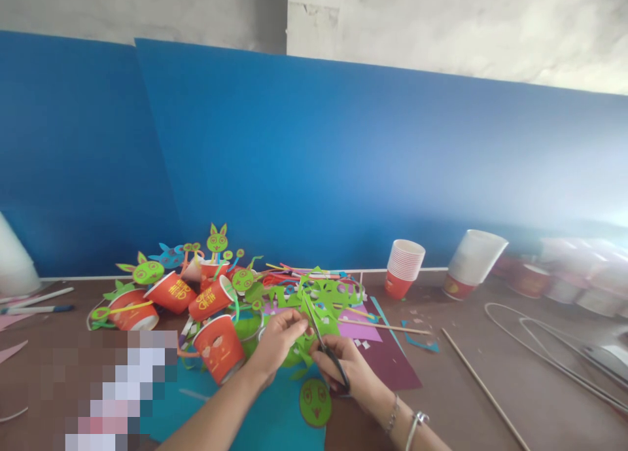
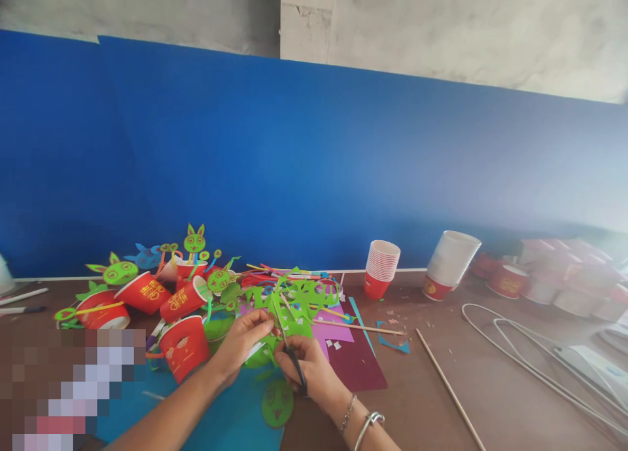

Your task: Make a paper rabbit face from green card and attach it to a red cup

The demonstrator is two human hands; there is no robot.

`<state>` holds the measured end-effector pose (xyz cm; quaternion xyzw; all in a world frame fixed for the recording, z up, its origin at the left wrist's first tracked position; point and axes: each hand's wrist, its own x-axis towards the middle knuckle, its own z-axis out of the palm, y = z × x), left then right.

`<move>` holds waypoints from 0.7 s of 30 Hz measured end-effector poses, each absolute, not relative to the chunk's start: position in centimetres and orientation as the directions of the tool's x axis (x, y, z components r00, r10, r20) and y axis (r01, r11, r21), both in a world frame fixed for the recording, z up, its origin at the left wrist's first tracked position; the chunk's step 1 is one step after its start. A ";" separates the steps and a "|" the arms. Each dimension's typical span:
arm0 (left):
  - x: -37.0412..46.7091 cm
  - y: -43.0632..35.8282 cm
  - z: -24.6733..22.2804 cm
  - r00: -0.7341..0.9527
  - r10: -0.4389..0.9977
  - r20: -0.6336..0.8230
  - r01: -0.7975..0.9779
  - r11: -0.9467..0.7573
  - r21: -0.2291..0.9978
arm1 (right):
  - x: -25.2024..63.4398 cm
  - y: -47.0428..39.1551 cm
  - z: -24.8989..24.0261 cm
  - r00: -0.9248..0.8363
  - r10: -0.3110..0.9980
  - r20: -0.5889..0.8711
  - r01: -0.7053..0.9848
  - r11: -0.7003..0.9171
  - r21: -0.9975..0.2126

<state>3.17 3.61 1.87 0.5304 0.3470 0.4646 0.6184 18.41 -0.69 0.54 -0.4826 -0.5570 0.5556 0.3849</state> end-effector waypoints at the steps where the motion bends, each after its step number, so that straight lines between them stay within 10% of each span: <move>1: 3.2 3.6 2.0 0.327 0.943 0.062 -0.204 0.006 0.979 | 18.4 -0.7 0.5 -0.238 0.965 -0.109 0.111 -0.084 -0.990; 21: 2.8 3.5 2.5 0.373 0.927 0.043 -0.196 0.034 0.980 | 18.7 -0.7 0.4 -0.263 0.957 -0.119 0.122 -0.090 -0.988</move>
